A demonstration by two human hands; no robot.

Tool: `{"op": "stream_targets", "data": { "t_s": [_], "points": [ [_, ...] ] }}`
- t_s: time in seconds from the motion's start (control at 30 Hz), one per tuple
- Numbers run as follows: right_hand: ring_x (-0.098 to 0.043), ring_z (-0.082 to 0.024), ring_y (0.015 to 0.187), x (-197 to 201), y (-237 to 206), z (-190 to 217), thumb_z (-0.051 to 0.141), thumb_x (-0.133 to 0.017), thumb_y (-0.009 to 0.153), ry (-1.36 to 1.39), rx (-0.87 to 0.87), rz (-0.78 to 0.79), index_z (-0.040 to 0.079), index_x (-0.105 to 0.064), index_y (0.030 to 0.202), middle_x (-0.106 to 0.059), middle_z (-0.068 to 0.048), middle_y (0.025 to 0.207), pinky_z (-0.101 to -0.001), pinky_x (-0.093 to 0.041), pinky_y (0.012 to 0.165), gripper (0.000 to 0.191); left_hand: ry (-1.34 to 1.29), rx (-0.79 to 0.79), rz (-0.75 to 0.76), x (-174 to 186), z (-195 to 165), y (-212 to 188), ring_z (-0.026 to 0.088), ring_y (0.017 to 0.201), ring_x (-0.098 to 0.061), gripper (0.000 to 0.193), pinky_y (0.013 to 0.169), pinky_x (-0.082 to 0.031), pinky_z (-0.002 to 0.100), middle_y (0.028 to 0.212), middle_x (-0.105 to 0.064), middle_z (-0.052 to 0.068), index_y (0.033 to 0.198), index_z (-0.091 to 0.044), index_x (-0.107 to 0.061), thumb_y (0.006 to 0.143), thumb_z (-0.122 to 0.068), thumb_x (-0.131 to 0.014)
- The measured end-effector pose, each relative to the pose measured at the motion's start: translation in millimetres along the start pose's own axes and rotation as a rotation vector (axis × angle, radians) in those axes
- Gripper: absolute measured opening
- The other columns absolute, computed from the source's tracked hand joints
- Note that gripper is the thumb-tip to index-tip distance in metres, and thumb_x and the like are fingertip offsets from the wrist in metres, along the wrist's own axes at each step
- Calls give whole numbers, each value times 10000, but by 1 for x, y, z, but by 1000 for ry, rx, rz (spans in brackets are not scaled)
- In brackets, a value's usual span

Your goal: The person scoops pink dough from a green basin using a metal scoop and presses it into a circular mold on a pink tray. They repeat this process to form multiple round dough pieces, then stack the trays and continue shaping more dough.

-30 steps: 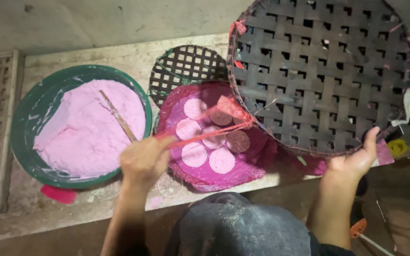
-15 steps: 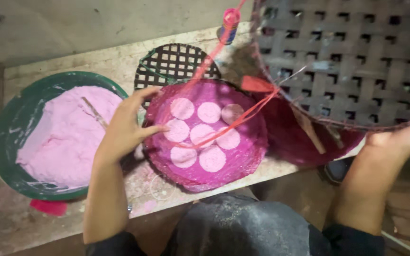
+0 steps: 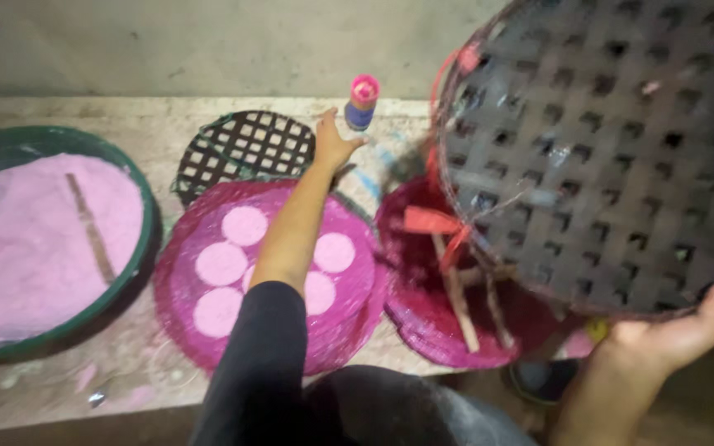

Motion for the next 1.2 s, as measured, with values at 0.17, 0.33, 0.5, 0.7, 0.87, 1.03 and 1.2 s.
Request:
{"op": "stream_targets", "data": {
  "t_s": [0.17, 0.33, 0.5, 0.7, 0.87, 1.03, 1.2],
  "points": [
    [-515, -304, 1495, 21, 58, -71, 373, -591, 1088, 288, -271, -149, 62, -442, 1585, -526, -102, 1615, -500, -381, 1250, 605, -165, 426, -63, -91, 20, 34, 383, 1245, -528, 1140, 882, -560, 477, 1422, -430, 201, 1494, -125, -349, 513, -223, -921],
    [-548, -297, 1392, 45, 85, -153, 360, -563, 1056, 169, -437, -270, 83, -486, 1520, -567, -88, 1524, -505, -421, 1178, 545, 106, 374, -127, -129, 40, 81, 418, 1236, -526, 1139, 1035, -462, 475, 1353, -516, 231, 1462, -97, -377, 538, -282, -1019],
    [-577, -313, 1321, 49, 99, -201, 333, -549, 1047, 143, -518, -295, 80, -498, 1510, -589, -105, 1481, -523, -445, 1108, 531, 70, 339, -77, -155, 74, 116, 368, 1149, -637, 910, 983, -511, 454, 1214, -678, 166, 1319, -109, -550, 528, -242, -979],
    [-619, -322, 1256, 24, 116, -243, 226, -638, 1002, 72, -447, -352, 66, -525, 1474, -625, -118, 1402, -519, -513, 1047, 512, 105, 275, -39, -163, 90, 135, 375, 1064, -694, 659, 937, -548, 464, 1093, -739, 166, 1174, -100, -615, 614, -250, -929],
    [-633, -313, 1217, 1, 130, -300, 267, -687, 952, 100, -584, -336, 78, -555, 1413, -642, -107, 1357, -519, -522, 1022, 516, 147, 344, 3, -129, 105, 133, 349, 1036, -733, 675, 917, -575, 434, 1086, -758, 165, 1187, -105, -624, 620, -302, -932],
    [-647, -334, 1201, -20, 145, -372, 334, -686, 931, 174, -865, -349, 75, -586, 1387, -673, -126, 1344, -503, -529, 996, 534, 34, 193, -71, -91, 88, 127, 351, 1032, -720, 860, 879, -561, 435, 1098, -743, 174, 1233, -74, -567, 498, -238, -982],
    [-649, -347, 1210, -19, 148, -374, 288, -732, 944, 118, -876, -282, 11, -579, 1379, -667, -178, 1333, -499, -517, 1056, 538, 66, 318, 2, -95, 100, 119, 346, 1146, -685, 859, 972, -537, 416, 1207, -709, 192, 1267, -55, -508, 559, -218, -968]
  ]
}}
Point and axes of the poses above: each hand's wrist, its own y-axis towards the middle knuckle, its own x-axis out of the back of the hand, z = x × y, the point moved 8 cm from there along y, towards the middle knuckle
